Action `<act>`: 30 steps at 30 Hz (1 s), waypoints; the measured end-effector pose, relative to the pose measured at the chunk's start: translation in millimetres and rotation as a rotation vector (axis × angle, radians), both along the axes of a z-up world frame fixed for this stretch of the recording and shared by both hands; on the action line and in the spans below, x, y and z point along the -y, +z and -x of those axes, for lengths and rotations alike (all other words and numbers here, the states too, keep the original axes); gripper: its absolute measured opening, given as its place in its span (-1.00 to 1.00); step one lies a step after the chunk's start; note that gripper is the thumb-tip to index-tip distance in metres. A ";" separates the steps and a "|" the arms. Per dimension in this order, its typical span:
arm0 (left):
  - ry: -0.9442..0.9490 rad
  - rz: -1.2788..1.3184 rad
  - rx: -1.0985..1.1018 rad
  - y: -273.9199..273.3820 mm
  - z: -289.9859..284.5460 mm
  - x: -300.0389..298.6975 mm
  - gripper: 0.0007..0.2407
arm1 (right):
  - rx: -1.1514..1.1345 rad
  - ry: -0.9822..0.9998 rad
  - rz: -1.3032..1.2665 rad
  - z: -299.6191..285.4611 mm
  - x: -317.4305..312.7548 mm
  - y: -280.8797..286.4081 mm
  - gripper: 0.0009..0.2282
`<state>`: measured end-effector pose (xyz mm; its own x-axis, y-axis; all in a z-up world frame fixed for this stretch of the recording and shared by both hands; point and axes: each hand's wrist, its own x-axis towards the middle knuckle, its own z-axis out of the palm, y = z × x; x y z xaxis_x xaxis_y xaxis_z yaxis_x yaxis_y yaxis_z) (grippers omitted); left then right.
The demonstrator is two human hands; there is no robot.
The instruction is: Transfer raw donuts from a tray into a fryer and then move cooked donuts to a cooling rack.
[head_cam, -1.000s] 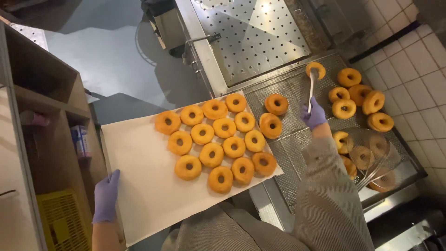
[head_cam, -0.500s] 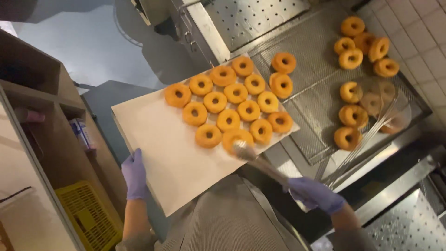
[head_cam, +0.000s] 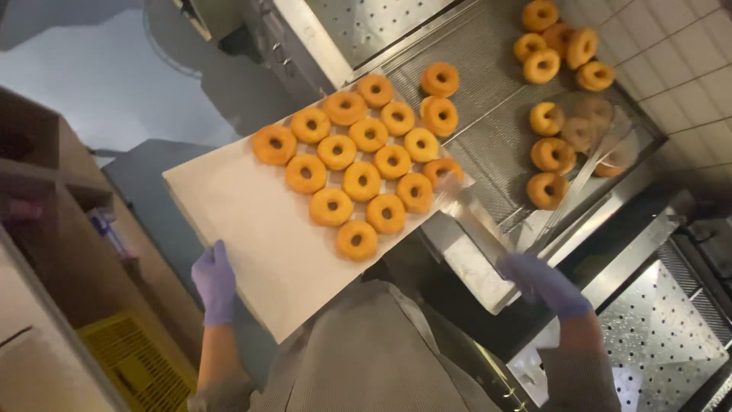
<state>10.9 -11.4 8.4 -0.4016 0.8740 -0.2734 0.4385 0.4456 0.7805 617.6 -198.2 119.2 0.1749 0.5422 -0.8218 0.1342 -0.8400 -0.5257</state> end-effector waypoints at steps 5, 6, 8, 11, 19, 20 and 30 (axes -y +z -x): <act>-0.040 0.034 -0.060 5.2 -7.8 8.4 -0.62 | -0.226 -0.613 -0.497 -39.1 -109.4 -2.2 -0.67; -0.038 0.024 -0.058 -0.7 -6.5 8.4 -0.62 | -0.227 -0.609 -0.507 -67.6 -131.8 -32.8 -0.67; -0.035 0.034 -0.110 -13.5 -5.7 11.2 -0.61 | -0.562 -0.678 -0.459 -126.1 -180.7 -92.9 -0.56; 0.019 0.064 -0.027 0.6 -14.0 15.5 -0.62 | -0.623 -0.753 -0.462 -185.9 -246.5 -157.2 -0.57; 0.082 0.127 -0.057 -6.6 -11.8 25.0 -0.64 | -0.739 -1.005 -0.531 -225.5 -290.8 -199.3 -0.65; 0.065 0.101 -0.082 -7.1 -9.9 27.5 -0.64 | -0.645 -0.996 -0.531 -217.0 -283.1 -188.6 -0.69; 0.086 0.041 -0.039 -21.0 -5.8 24.9 -0.62 | -0.281 -0.326 -0.385 -18.0 -177.9 -36.3 -0.66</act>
